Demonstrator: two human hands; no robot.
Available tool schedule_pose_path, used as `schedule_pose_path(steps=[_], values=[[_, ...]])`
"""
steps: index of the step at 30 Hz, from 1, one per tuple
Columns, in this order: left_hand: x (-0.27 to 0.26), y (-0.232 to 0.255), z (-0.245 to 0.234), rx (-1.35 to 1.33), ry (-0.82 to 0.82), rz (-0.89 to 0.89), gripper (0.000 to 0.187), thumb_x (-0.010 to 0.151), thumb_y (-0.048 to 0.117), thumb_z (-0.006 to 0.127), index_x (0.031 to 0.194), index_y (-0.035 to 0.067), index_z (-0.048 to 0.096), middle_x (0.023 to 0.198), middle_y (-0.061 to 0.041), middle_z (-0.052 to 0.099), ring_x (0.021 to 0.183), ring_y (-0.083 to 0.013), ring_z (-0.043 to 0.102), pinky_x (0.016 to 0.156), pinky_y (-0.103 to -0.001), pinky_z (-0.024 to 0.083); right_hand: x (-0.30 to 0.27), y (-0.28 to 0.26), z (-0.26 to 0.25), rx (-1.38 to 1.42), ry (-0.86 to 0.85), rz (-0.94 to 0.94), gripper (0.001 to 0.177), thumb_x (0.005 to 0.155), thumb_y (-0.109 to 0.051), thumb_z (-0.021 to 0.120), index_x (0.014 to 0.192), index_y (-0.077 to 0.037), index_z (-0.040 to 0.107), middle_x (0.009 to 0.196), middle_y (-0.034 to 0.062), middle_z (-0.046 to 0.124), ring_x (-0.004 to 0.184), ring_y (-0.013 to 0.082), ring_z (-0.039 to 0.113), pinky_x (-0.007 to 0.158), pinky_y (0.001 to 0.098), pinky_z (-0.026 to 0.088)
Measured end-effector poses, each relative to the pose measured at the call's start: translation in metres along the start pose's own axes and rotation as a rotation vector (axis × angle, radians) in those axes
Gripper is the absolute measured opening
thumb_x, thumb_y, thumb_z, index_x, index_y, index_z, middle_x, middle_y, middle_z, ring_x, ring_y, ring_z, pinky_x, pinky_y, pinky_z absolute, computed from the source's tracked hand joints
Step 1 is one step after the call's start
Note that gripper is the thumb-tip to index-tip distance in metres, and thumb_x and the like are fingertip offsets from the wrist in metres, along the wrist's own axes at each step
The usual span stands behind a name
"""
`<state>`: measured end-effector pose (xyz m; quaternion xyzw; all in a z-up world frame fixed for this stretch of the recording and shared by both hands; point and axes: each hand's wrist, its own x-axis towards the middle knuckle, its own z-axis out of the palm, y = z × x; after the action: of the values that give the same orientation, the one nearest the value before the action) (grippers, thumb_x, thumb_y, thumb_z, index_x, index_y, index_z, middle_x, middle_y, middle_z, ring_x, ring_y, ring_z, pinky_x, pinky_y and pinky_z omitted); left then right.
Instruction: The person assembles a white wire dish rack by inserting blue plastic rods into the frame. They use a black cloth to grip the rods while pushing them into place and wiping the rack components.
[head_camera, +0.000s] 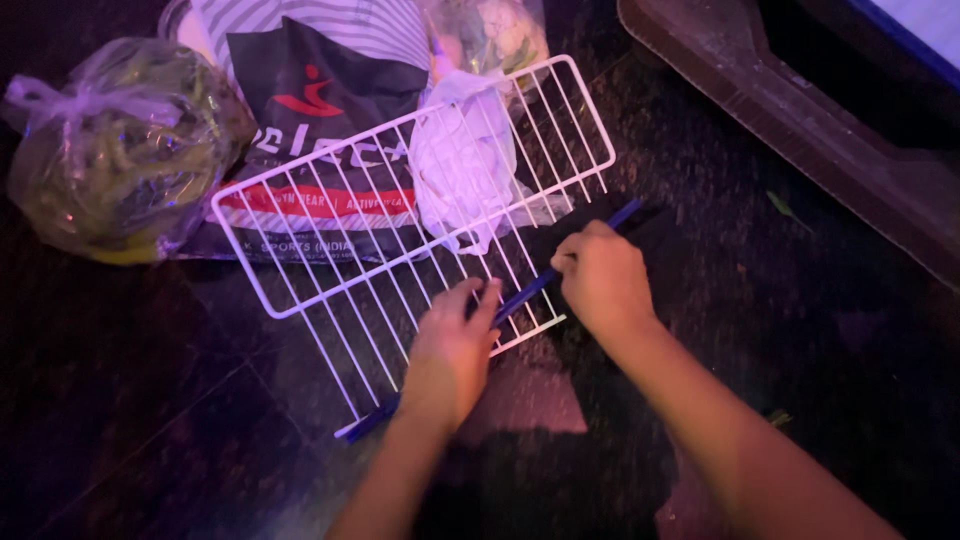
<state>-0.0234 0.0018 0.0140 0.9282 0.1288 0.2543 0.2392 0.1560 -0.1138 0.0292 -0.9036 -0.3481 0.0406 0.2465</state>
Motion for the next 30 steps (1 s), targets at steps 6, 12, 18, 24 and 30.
schedule_pose_path(steps=[6, 12, 18, 24, 30], values=[[-0.071, -0.016, -0.061, 0.189, -0.102, -0.282, 0.043, 0.074, 0.031, 0.081, 0.112, 0.012, 0.075, 0.104, -0.008, 0.065, 0.098, -0.0308, 0.059, 0.081, -0.048, 0.045, -0.02, -0.003, 0.005, 0.025, 0.18, -0.065, 0.006, 0.088, -0.009, 0.071, 0.088, -0.005, 0.076, 0.092, 0.0153, 0.068, 0.08, 0.0406, 0.068, 0.073, 0.0495, 0.055], [-0.103, -0.022, -0.054, 0.017, 0.007, -0.478, 0.024, 0.079, 0.014, 0.076, 0.102, 0.009, 0.078, 0.095, -0.009, 0.068, 0.094, -0.0313, 0.062, 0.085, -0.042, 0.05, -0.047, -0.017, 0.02, -0.006, 0.201, -0.156, 0.008, 0.091, -0.004, 0.066, 0.09, -0.003, 0.074, 0.093, 0.0168, 0.067, 0.079, 0.041, 0.067, 0.071, 0.0485, 0.054], [-0.098, -0.017, -0.057, 0.0, 0.082, -0.53, 0.02, 0.076, 0.013, 0.078, 0.095, 0.008, 0.079, 0.091, -0.007, 0.07, 0.093, -0.0314, 0.063, 0.083, -0.042, 0.051, -0.094, -0.067, 0.046, 0.059, 0.102, -0.264, 0.012, 0.086, -0.001, 0.063, 0.094, -0.002, 0.073, 0.095, 0.0164, 0.067, 0.087, 0.0391, 0.067, 0.075, 0.0465, 0.055], [-0.093, -0.015, -0.06, -0.022, 0.034, -0.568, 0.018, 0.074, 0.014, 0.08, 0.092, 0.009, 0.08, 0.091, -0.006, 0.071, 0.092, -0.0299, 0.064, 0.085, -0.042, 0.051, -0.084, -0.049, 0.016, -0.05, 0.059, -0.344, 0.027, 0.079, 0.003, 0.06, 0.101, -0.003, 0.075, 0.102, 0.0164, 0.068, 0.096, 0.0377, 0.066, 0.082, 0.045, 0.054], [-0.094, -0.013, -0.047, -0.014, 0.108, -0.483, 0.02, 0.074, 0.01, 0.077, 0.094, 0.008, 0.079, 0.094, -0.008, 0.07, 0.095, -0.0317, 0.063, 0.085, -0.042, 0.051, -0.094, -0.054, 0.037, 0.037, -0.003, -0.128, 0.013, 0.088, -0.005, 0.065, 0.097, 0.0, 0.073, 0.097, 0.0177, 0.065, 0.092, 0.0373, 0.065, 0.08, 0.0447, 0.053]])
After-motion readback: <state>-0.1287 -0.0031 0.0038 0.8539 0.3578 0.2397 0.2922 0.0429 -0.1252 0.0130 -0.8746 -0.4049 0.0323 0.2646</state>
